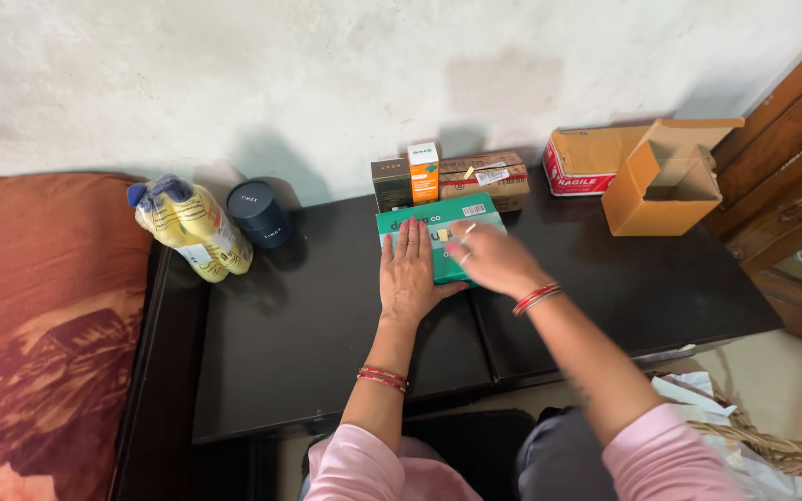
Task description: The person packs several small figurines into a green cardboard box, then places a bottle of liquid and a cylindrical container into separate cardboard boxes. The person closes the boxes and stacks them on the table.
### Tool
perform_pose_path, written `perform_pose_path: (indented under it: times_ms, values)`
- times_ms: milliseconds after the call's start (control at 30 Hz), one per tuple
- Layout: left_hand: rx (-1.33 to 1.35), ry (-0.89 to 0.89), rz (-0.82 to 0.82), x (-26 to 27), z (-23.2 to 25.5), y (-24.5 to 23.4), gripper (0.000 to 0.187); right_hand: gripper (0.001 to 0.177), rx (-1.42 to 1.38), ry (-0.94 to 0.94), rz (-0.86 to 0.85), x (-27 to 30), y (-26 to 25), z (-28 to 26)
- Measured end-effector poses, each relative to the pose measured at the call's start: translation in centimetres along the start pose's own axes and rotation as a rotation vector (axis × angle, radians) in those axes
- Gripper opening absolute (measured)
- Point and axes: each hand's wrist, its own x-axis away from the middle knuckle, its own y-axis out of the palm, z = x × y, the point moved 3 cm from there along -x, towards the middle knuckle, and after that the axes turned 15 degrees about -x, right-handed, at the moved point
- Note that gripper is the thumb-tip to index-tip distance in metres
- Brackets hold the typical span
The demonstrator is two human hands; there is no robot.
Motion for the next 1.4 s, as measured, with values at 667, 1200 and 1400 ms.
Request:
perform_pose_path:
  times_ms: [667, 1200, 1400]
  values:
    - [-0.061, 0.016, -0.055, -0.3, 0.0, -0.5, 0.136, 0.014, 0.816, 0.055, 0.517, 10.8, -14.6, 18.9]
    - [0.303, 0.023, 0.128, 0.3, -1.6, -0.2, 0.134, 0.02, 0.291, -0.114, 0.214, 15.5, -8.0, -6.2]
    - [1.104, 0.446, -0.121, 2.1, -2.9, -5.6, 0.125, 0.019, 0.125, -0.37, 0.168, 14.3, -5.6, -12.4]
